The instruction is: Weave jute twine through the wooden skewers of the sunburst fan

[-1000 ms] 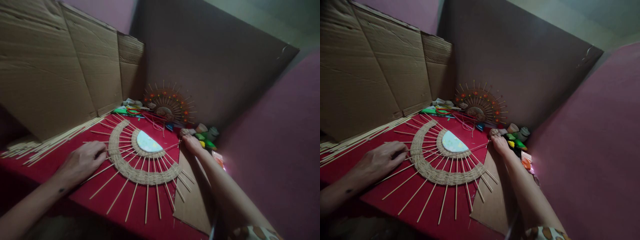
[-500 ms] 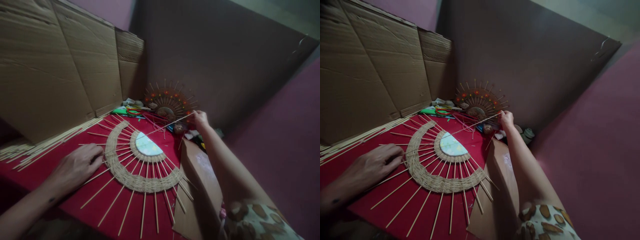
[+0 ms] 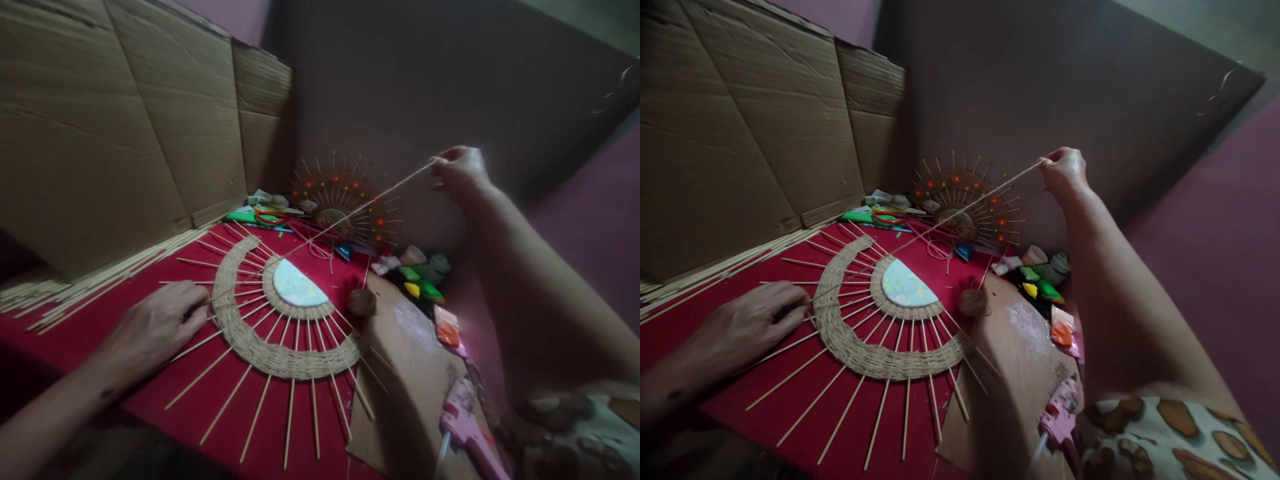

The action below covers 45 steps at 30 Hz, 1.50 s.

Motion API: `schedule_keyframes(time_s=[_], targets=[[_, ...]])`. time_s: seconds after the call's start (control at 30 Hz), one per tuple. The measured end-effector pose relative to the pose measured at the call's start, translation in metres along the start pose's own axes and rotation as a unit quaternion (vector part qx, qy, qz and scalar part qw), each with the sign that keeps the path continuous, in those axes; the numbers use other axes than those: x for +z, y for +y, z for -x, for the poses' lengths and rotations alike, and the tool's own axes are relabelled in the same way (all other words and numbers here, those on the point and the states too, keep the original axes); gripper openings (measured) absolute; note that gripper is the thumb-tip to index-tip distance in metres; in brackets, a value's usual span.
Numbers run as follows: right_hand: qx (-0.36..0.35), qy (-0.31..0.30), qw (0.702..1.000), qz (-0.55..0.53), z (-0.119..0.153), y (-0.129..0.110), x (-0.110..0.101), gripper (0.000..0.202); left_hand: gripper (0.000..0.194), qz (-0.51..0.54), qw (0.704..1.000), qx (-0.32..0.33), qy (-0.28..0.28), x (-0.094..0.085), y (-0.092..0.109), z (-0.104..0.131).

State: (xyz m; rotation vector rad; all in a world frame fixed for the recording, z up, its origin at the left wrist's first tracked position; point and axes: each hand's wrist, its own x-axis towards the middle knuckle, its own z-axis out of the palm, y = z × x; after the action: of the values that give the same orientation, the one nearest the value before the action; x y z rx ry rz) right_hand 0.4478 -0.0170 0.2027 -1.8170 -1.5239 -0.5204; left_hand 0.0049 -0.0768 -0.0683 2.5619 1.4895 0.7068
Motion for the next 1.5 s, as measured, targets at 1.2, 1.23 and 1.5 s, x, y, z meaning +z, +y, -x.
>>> schedule_keyframes(time_s=[1.2, 1.23, 1.5], targets=[[-0.277, -0.412, 0.856, -0.143, 0.267, -0.188, 0.117, 0.025, 0.016, 0.134, 0.985, -0.111, 0.000, -0.027, 0.021, -0.010], [-0.276, -0.412, 0.858, -0.135, 0.266, -0.189, 0.118, 0.025, 0.016, 0.136, 0.984, -0.112, -0.005, -0.028, 0.021, -0.010], [-0.265, -0.426, 0.861, -0.087, 0.268, -0.187, 0.111, 0.021, 0.014, 0.187, 0.976, -0.102, -0.037, -0.030, 0.029, -0.002]])
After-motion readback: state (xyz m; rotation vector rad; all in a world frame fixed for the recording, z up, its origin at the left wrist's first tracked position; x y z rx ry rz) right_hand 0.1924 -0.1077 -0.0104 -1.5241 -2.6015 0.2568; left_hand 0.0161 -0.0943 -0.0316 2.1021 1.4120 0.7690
